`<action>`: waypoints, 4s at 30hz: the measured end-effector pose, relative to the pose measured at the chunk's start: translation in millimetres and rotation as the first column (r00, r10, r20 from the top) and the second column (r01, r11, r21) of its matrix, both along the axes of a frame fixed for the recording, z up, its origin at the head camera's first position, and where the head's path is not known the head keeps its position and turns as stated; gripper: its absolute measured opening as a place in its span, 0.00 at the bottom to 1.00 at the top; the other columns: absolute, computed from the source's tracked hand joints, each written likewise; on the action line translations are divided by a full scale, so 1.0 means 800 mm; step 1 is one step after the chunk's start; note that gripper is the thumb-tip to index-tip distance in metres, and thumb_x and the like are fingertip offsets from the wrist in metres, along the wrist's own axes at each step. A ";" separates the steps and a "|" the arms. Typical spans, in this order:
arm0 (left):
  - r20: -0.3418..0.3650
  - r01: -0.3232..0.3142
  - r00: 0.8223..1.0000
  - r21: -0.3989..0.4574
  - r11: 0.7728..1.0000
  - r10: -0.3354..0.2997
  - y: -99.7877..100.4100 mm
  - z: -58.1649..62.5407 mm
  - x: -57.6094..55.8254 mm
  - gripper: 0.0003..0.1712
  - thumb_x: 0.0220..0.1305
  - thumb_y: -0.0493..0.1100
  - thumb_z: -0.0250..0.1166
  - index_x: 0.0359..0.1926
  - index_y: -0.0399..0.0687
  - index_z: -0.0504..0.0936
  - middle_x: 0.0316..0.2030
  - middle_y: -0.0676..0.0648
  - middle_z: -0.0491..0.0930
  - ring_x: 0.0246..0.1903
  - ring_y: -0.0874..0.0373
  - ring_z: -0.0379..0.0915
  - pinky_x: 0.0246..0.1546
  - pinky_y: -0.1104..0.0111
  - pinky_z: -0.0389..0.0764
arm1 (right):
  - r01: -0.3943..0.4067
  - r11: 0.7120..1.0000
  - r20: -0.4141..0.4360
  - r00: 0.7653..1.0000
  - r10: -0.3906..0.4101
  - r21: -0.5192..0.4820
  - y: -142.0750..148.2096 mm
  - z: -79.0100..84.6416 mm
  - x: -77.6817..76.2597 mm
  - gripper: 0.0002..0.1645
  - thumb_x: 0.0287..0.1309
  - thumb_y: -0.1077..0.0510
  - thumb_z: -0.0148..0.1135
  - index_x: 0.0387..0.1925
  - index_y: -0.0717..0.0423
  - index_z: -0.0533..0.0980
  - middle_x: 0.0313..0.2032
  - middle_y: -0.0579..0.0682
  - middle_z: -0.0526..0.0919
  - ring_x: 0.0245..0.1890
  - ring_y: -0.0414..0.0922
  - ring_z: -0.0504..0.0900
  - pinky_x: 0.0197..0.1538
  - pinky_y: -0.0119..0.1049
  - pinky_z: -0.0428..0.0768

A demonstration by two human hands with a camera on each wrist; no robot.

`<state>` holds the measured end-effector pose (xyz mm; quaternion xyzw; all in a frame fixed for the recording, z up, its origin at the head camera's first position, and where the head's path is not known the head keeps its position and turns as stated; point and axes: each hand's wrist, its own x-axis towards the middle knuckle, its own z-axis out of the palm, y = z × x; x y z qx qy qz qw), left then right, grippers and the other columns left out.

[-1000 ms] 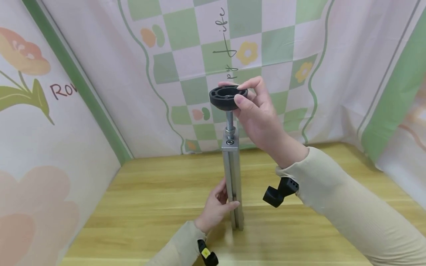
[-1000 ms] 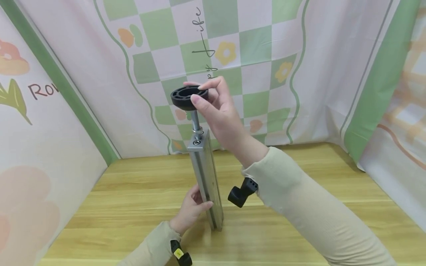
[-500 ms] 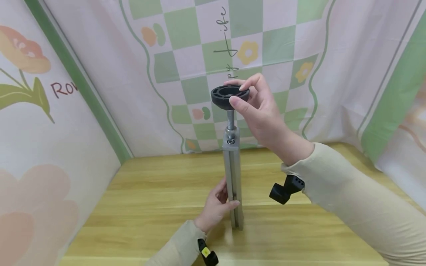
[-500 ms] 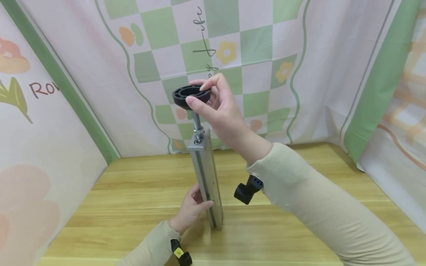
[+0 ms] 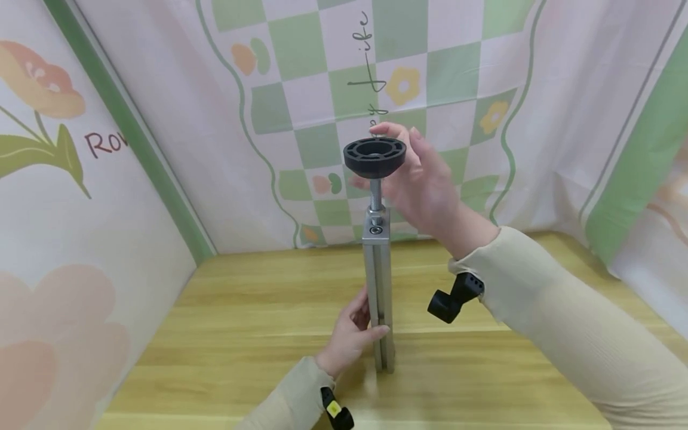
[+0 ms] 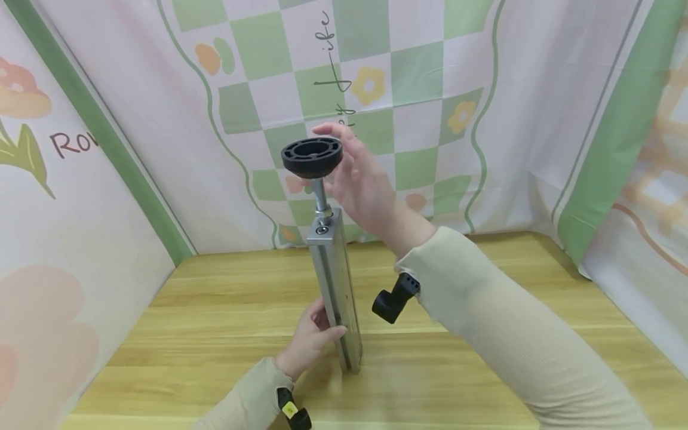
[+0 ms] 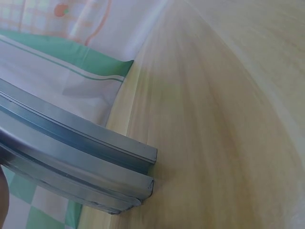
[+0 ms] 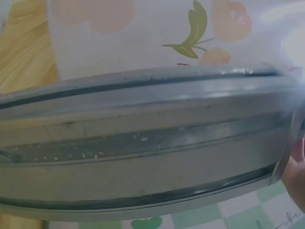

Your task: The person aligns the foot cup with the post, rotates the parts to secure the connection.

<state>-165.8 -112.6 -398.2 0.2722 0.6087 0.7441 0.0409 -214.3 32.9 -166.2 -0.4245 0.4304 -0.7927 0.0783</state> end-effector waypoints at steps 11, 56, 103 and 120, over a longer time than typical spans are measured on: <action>0.005 0.002 1.000 -0.011 1.000 -0.002 -0.001 0.000 0.002 0.48 0.56 0.28 0.62 0.73 0.40 0.46 0.69 0.33 0.55 0.61 0.66 0.62 0.62 0.74 0.65 | -0.184 0.979 0.071 0.981 0.178 0.087 0.000 0.003 -0.008 0.32 0.59 0.35 0.50 0.56 0.51 0.68 0.52 0.52 0.77 0.50 0.48 0.75 0.61 0.49 0.67; -0.009 -0.003 1.000 -0.023 1.000 0.002 -0.002 0.001 0.001 0.47 0.57 0.29 0.62 0.73 0.40 0.47 0.70 0.35 0.54 0.62 0.66 0.61 0.62 0.74 0.64 | 0.159 0.987 0.024 0.987 -0.159 -0.029 -0.003 -0.003 0.005 0.37 0.44 0.45 0.74 0.47 0.51 0.61 0.48 0.57 0.69 0.47 0.45 0.76 0.51 0.35 0.77; -0.044 0.010 0.999 0.010 1.000 -0.010 -0.001 -0.002 -0.002 0.47 0.56 0.26 0.62 0.73 0.37 0.47 0.70 0.31 0.53 0.61 0.66 0.62 0.61 0.74 0.65 | -0.177 0.982 0.046 0.983 0.180 -0.061 0.004 -0.005 -0.006 0.22 0.61 0.46 0.47 0.54 0.48 0.69 0.51 0.51 0.73 0.51 0.47 0.73 0.57 0.44 0.68; -0.044 -0.001 0.999 -0.005 1.000 0.001 0.000 -0.004 -0.002 0.46 0.56 0.30 0.63 0.72 0.39 0.50 0.65 0.33 0.61 0.55 0.65 0.66 0.57 0.74 0.69 | -0.211 0.974 0.007 0.977 0.212 -0.084 0.001 -0.010 -0.011 0.20 0.58 0.47 0.55 0.51 0.46 0.73 0.55 0.55 0.73 0.48 0.46 0.74 0.55 0.45 0.69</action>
